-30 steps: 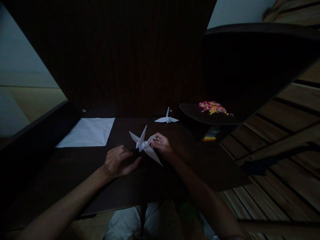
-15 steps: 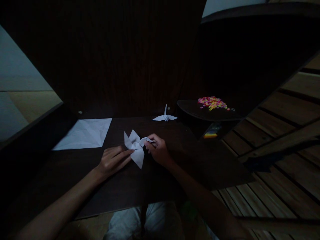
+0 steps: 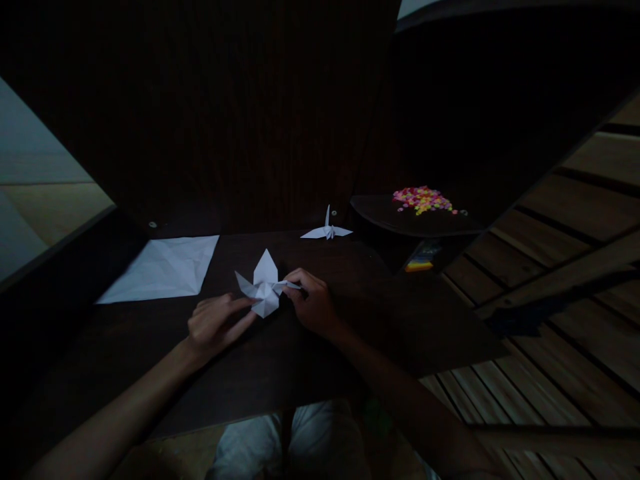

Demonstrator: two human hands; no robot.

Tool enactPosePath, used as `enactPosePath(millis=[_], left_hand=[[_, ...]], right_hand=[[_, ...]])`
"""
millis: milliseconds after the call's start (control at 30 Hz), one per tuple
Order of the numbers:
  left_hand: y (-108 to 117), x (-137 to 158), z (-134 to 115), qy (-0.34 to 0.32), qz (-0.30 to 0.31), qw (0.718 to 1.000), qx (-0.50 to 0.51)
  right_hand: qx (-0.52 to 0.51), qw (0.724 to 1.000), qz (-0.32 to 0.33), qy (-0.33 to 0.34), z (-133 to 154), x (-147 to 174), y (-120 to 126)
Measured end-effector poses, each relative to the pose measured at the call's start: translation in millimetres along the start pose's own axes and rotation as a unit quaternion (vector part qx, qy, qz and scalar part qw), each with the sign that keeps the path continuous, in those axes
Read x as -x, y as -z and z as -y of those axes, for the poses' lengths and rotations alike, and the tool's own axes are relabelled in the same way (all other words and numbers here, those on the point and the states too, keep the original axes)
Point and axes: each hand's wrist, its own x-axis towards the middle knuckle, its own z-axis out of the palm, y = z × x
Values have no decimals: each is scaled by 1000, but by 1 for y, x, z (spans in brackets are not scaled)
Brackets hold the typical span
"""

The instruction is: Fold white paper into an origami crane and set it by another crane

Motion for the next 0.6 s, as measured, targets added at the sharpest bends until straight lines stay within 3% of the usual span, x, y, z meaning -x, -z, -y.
enactPosePath(millis=[167, 600], left_hand=[[-4, 2, 6, -22, -34, 999, 5], [-2, -3, 18, -22, 4, 1000, -6]], right_hand=[[29, 998, -35, 48, 3, -1, 1], [113, 979, -89, 146, 7, 1, 2]])
